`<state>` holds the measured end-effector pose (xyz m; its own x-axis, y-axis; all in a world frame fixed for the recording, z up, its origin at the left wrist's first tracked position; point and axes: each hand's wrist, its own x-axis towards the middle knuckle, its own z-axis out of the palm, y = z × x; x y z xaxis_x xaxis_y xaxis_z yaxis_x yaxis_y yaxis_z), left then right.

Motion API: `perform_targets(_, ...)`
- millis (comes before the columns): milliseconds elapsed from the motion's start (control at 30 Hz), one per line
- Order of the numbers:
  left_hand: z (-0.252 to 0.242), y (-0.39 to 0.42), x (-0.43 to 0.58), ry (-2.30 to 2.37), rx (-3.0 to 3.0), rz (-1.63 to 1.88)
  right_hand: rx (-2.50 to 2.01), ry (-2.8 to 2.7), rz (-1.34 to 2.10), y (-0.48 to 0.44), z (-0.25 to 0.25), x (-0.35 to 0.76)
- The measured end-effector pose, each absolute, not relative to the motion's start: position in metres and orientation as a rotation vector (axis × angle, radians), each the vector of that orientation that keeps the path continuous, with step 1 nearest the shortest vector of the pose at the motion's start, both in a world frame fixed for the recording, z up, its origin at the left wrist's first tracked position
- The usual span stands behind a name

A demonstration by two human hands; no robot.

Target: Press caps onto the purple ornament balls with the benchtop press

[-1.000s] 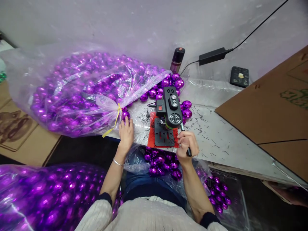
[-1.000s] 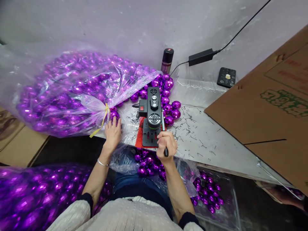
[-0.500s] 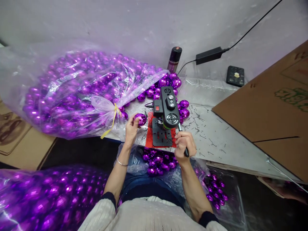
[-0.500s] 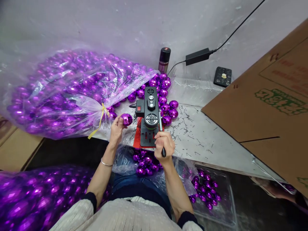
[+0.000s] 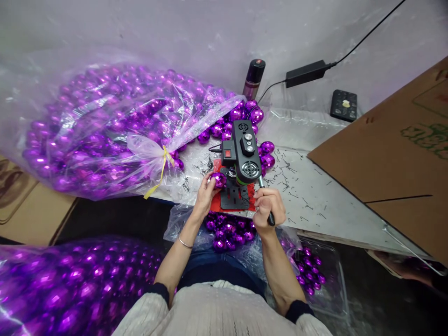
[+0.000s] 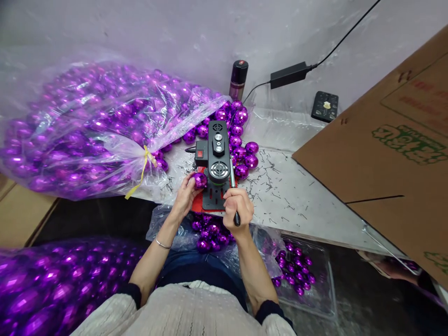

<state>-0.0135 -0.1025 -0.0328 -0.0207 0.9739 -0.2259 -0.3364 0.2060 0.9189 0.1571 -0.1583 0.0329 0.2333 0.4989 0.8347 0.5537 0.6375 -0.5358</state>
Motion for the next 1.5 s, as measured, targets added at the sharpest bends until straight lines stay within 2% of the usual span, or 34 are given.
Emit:
perform_targets(300,-0.049,-0.121,0.013,1.341,1.328,1.221,-0.95,-1.443,-0.065,-0.159,0.037,0.159)
perform_targets(800,-0.064,-0.126,0.015,1.314,1.811,1.262,-0.971,-1.48,-0.069,-0.161,0.044,0.16)
perform_targets(1100,-0.075,-0.121,0.02,1.32,1.835,1.185,-0.978,-1.452,-0.061,-0.162,0.041,0.158)
perform_targets(1500,-0.077,-0.122,0.019,1.305,1.842,1.21,-0.896,-1.374,-0.129,-0.152,0.006,0.153)
